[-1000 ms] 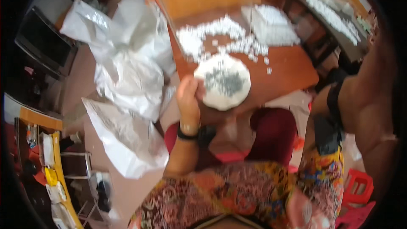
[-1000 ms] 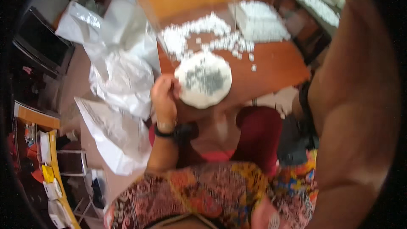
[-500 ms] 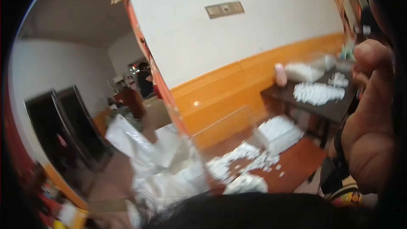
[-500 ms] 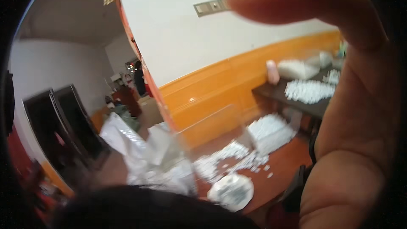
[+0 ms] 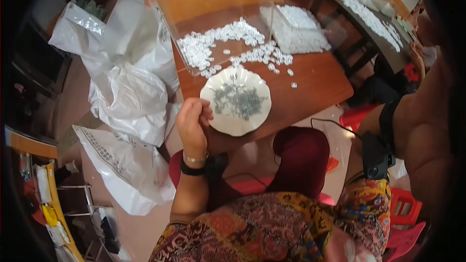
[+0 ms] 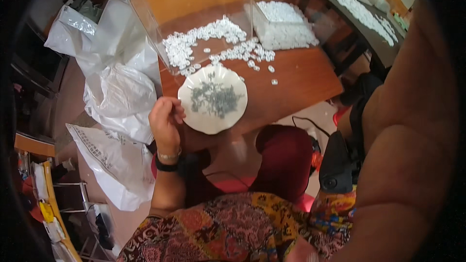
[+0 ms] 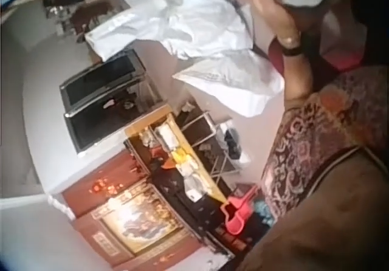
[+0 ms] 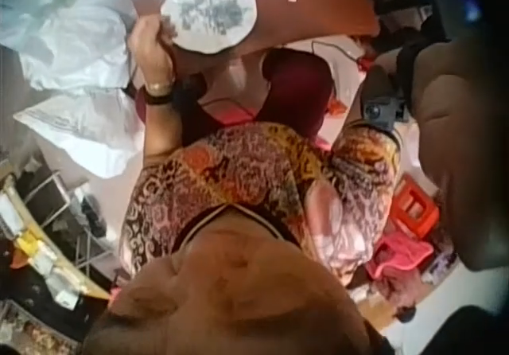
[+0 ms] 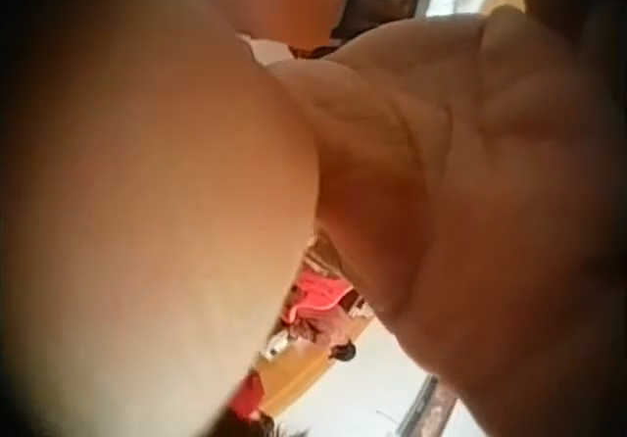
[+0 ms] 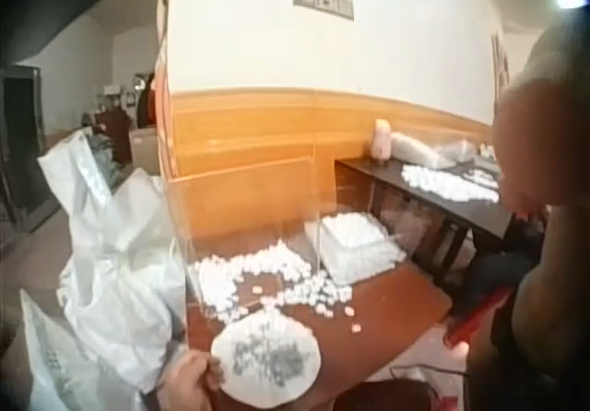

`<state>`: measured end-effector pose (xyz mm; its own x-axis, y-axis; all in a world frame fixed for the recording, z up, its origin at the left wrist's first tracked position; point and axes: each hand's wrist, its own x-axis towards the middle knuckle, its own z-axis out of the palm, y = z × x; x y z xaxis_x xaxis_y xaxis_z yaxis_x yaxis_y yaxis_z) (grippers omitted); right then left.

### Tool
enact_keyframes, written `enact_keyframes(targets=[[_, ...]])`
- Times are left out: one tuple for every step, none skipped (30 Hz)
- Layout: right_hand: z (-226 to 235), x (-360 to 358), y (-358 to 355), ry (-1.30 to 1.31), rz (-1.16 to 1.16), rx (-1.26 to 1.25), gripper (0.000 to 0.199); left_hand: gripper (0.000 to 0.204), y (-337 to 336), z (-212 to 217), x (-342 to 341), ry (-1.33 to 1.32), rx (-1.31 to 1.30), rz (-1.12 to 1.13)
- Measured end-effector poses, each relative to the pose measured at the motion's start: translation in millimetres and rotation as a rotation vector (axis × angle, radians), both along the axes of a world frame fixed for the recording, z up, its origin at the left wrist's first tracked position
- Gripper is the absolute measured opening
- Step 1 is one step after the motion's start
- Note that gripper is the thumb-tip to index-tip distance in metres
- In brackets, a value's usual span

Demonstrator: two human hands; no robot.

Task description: Assembling or sorting small white plastic components on a table in a workshop setting.

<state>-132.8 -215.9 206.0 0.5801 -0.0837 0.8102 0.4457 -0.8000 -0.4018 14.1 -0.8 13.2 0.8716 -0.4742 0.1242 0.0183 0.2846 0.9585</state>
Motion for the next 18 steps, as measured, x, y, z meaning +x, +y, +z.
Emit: enact_keyframes(targets=[[-1,-6,2,0.033,-0.011,0.02,0.068,0.023,-2,3,-4,0.021,-0.017,-0.012],[-4,-12,5,0.059,-0.016,0.036,0.068,0.022,-5,5,-8,0.034,-0.038,-0.017],[-4,-17,7,0.079,-0.023,0.046,0.067,0.022,-13,10,-10,0.045,-0.025,-0.02],[-6,-21,12,0.098,-0.032,0.058,0.067,0.022,-19,14,-13,0.052,-0.086,-0.041],[-6,-24,18,0.114,-0.041,0.063,0.067,0.021,-19,17,-15,0.056,-0.153,-0.062],[-4,-26,23,0.127,-0.051,0.064,0.067,0.021,-13,18,-18,0.061,-0.149,-0.069],[-4,-24,23,0.128,-0.042,0.053,0.066,0.021,-10,16,-18,0.083,-0.154,-0.054],[-4,-20,22,0.128,-0.031,0.04,0.066,0.021,-8,15,-17,0.104,-0.162,-0.037],[-3,-14,21,0.128,-0.017,0.026,0.066,0.022,-5,13,-13,0.106,-0.164,-0.02],[9,-16,29,0.131,-0.027,0.008,0.066,0.022,-2,11,-13,0.1,-0.178,-0.026],[-5,0,24,0.211,-0.023,0.0,0.052,0.022,1,8,-12,0.117,-0.174,-0.017],[-23,22,15,0.266,-0.07,-0.022,0.036,0.021,4,5,-10,0.134,-0.168,-0.004],[-41,38,-3,0.48,-0.048,-0.061,0.035,0.021,8,2,-9,0.134,-0.177,-0.01],[-61,56,-17,0.546,-0.058,-0.074,0.031,0.022,7,-2,-7,0.148,-0.169,-0.007],[-88,79,-32,0.613,-0.082,-0.137,0.028,0.022,10,-4,-3,0.156,-0.154,0.016],[-109,90,-51,0.692,-0.136,-0.207,0.025,0.022,5,-7,-1,0.167,-0.173,-0.008],[-132,106,-63,0.762,-0.171,-0.237,0.021,0.022,9,-9,3,0.172,-0.159,0.014],[-144,117,-68,0.835,-0.206,-0.269,0.018,0.022,11,-11,6,0.181,-0.146,0.037]])
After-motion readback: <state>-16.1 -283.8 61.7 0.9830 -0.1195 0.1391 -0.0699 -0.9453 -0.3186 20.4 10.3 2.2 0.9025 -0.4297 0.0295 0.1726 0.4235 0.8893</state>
